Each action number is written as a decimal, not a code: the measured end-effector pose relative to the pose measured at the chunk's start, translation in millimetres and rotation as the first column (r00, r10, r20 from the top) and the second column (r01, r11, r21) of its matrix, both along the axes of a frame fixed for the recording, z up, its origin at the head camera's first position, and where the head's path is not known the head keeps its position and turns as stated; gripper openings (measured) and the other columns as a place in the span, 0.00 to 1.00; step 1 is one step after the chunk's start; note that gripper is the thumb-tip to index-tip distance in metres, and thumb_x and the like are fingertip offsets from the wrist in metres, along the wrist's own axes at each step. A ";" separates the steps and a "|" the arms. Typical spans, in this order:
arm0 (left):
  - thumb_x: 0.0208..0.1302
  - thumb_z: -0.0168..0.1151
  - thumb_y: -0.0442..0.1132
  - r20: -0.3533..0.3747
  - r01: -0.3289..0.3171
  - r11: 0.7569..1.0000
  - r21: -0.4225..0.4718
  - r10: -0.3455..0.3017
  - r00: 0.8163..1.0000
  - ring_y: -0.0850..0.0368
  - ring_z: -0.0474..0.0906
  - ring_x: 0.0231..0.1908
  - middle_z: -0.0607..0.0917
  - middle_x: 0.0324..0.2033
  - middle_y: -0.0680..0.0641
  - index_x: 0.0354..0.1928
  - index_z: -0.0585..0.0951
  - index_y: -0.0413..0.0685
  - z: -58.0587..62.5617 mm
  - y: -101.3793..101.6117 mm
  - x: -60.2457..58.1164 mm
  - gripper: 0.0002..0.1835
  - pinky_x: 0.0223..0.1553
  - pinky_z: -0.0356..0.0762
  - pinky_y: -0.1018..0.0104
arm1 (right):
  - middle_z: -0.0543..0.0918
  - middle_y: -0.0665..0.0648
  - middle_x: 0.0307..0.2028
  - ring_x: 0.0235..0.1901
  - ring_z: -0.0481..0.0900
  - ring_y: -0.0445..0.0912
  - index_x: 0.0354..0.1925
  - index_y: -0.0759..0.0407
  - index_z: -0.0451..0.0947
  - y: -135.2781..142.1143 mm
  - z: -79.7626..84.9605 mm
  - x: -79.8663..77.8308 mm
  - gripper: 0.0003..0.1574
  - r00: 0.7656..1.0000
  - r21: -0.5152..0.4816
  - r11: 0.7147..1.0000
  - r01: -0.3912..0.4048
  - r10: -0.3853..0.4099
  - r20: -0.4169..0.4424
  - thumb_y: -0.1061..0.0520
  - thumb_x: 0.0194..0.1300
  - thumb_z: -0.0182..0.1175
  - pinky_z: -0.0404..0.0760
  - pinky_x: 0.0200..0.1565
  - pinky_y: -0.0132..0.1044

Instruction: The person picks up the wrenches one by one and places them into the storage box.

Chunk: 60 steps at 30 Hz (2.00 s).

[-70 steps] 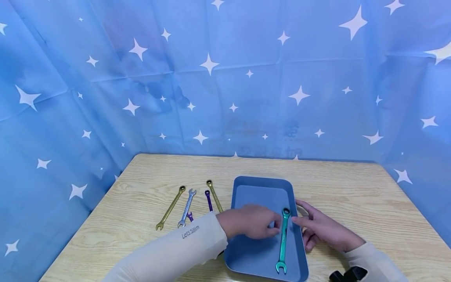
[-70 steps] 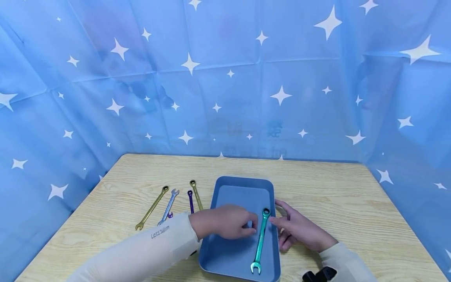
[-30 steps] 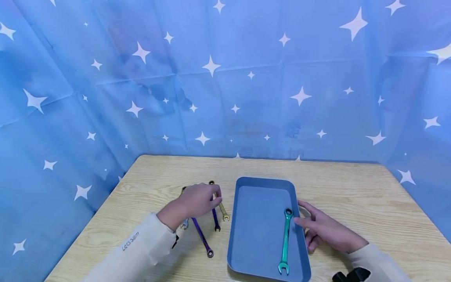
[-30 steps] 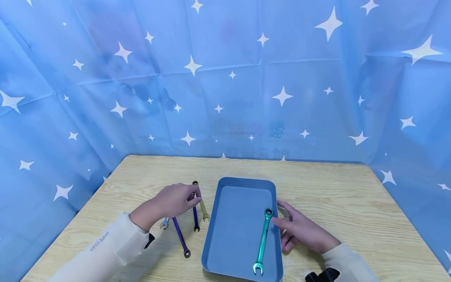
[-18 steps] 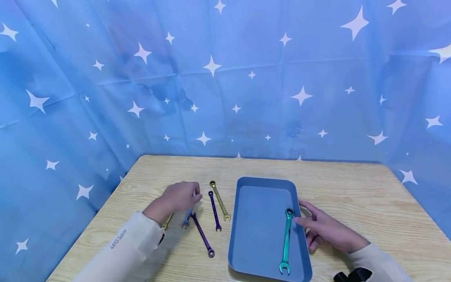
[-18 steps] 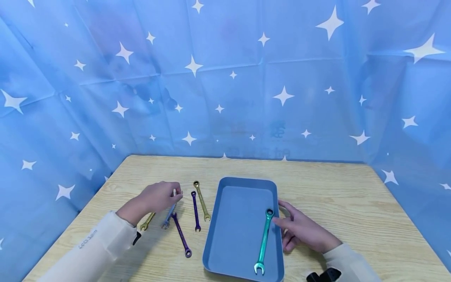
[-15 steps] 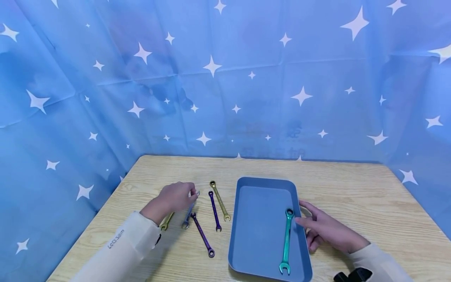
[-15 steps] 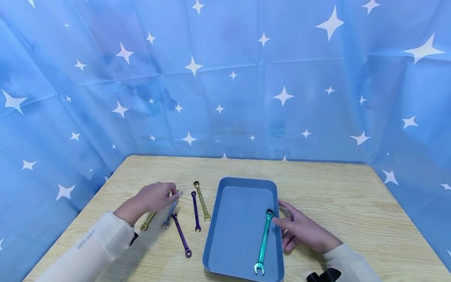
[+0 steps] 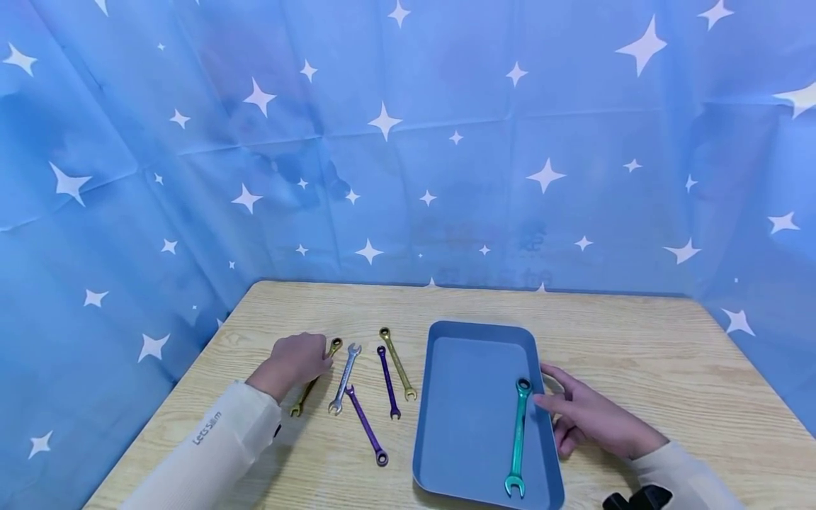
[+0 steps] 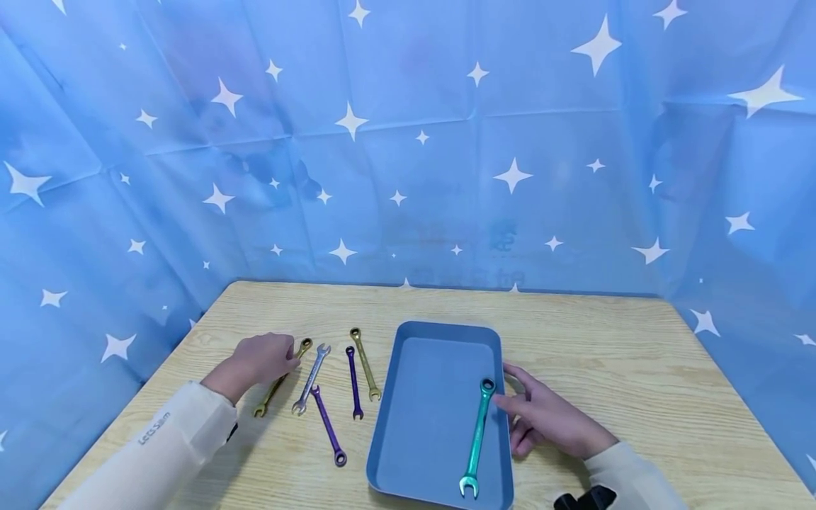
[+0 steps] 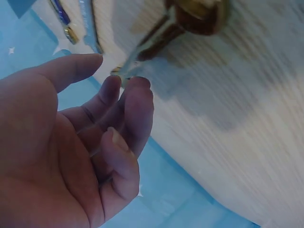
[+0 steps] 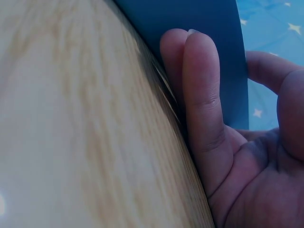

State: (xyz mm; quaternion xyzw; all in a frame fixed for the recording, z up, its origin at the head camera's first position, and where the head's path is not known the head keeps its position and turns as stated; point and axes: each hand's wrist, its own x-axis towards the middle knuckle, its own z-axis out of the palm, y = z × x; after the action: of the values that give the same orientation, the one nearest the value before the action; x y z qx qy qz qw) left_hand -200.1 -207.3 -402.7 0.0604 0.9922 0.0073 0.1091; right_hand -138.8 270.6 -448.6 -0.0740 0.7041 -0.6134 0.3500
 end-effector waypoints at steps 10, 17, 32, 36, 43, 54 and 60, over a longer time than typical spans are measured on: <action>0.69 0.60 0.47 0.037 -0.013 1.000 0.002 0.013 0.999 0.59 0.63 0.16 0.65 0.11 0.55 0.17 0.67 0.52 -6.6 -7.1 -1.3 0.23 0.24 0.60 0.63 | 0.86 0.56 0.26 0.23 0.85 0.43 0.78 0.52 0.19 0.8 0.8 0.2 0.54 1.000 0.000 1.000 0.001 -0.001 0.001 0.45 0.79 0.48 0.86 0.30 0.41; 0.70 0.60 0.47 0.041 -0.018 1.000 -0.006 0.018 0.999 0.59 0.64 0.16 0.65 0.12 0.54 0.16 0.67 0.53 -12.0 -8.3 -2.3 0.23 0.24 0.61 0.63 | 0.86 0.57 0.27 0.23 0.85 0.44 0.78 0.53 0.19 0.7 -0.9 -0.1 0.54 1.000 0.009 1.000 0.002 -0.002 -0.005 0.45 0.79 0.48 0.86 0.30 0.41; 0.79 0.46 0.44 0.283 -0.067 0.982 0.175 0.016 0.959 0.56 0.68 0.18 0.75 0.26 0.45 0.44 0.72 0.48 -9.4 -16.4 2.6 0.09 0.23 0.68 0.62 | 0.85 0.56 0.26 0.23 0.85 0.43 0.78 0.53 0.20 -0.3 1.8 -0.2 0.54 1.000 -0.006 1.000 -0.001 0.001 0.000 0.45 0.79 0.48 0.86 0.30 0.40; 0.79 0.46 0.43 0.266 -0.052 0.984 0.169 0.006 0.964 0.55 0.71 0.20 0.75 0.28 0.45 0.43 0.71 0.47 -12.5 -17.2 1.9 0.08 0.23 0.70 0.62 | 0.85 0.56 0.26 0.23 0.85 0.43 0.78 0.53 0.19 0.4 1.7 0.7 0.54 1.000 -0.007 1.000 0.001 -0.001 0.000 0.45 0.79 0.48 0.86 0.30 0.40; 0.77 0.49 0.44 0.250 -0.053 0.984 0.167 0.010 0.968 0.56 0.69 0.17 0.76 0.28 0.45 0.51 0.74 0.44 -14.4 -16.6 1.0 0.12 0.23 0.70 0.62 | 0.86 0.56 0.26 0.23 0.85 0.43 0.78 0.52 0.19 0.4 0.4 0.4 0.54 1.000 -0.019 1.000 -0.010 0.010 0.006 0.45 0.79 0.48 0.86 0.30 0.39; 0.73 0.55 0.38 0.224 -0.053 0.979 0.196 0.008 0.975 0.59 0.66 0.11 0.74 0.19 0.46 0.31 0.72 0.45 -7.8 -12.8 0.0 0.10 0.13 0.66 0.68 | 0.85 0.58 0.26 0.22 0.85 0.45 0.78 0.53 0.20 1.4 1.0 1.6 0.52 1.000 -0.008 1.000 -0.001 0.001 -0.015 0.46 0.80 0.46 0.85 0.29 0.41; 0.69 0.58 0.37 0.211 -0.065 0.977 0.202 0.021 0.977 0.58 0.69 0.12 0.75 0.21 0.45 0.33 0.73 0.44 -5.3 -12.1 2.2 0.07 0.13 0.68 0.68 | 0.86 0.58 0.26 0.23 0.85 0.45 0.78 0.53 0.20 1.3 1.2 1.7 0.52 1.000 -0.004 1.000 -0.003 0.003 -0.013 0.46 0.80 0.46 0.86 0.29 0.41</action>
State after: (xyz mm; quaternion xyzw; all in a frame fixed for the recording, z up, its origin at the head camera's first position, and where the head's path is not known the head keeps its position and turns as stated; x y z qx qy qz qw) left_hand -197.9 -219.4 -408.0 0.0489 0.9703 0.1195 0.2048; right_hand -137.1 271.9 -447.4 -0.0797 0.7050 -0.6138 0.3462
